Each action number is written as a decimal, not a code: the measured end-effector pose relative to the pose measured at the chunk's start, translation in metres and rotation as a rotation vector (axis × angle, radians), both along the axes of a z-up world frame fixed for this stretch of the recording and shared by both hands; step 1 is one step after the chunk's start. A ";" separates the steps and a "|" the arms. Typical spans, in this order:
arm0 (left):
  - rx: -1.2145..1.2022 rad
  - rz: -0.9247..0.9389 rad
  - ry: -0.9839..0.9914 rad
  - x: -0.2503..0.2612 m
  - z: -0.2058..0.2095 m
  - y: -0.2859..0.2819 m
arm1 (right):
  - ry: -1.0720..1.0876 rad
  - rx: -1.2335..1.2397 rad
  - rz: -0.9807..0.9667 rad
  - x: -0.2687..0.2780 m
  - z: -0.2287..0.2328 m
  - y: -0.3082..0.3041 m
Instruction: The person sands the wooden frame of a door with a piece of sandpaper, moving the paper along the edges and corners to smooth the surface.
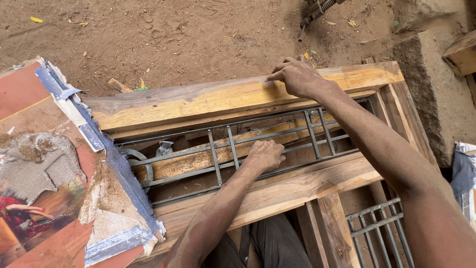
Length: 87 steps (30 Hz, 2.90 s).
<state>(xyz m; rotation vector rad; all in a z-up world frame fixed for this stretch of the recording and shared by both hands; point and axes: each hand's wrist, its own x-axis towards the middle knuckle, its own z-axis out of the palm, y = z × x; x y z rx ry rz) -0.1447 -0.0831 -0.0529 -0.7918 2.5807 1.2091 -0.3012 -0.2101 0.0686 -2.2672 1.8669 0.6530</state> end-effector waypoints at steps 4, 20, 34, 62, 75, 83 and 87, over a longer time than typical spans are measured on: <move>-0.011 0.005 -0.045 0.004 0.004 -0.007 | -0.002 -0.075 0.127 0.007 -0.013 -0.019; -0.035 -0.012 -0.008 0.004 0.000 -0.004 | -0.091 -0.261 -0.100 0.011 -0.054 0.050; -0.049 -0.002 -0.008 0.007 0.007 -0.007 | 0.027 -0.063 0.045 0.013 -0.011 0.010; -0.041 0.009 0.016 0.004 -0.002 -0.003 | 0.040 -0.037 0.108 -0.015 -0.012 0.040; -0.026 -0.016 -0.025 0.006 0.006 -0.003 | -0.026 -0.272 -0.086 -0.035 -0.040 0.048; -0.050 -0.037 -0.010 0.003 0.002 0.001 | 0.026 0.089 -0.171 -0.055 -0.006 0.028; -0.001 -0.019 -0.035 0.006 0.004 -0.003 | 0.024 -0.060 -0.136 -0.030 -0.008 0.012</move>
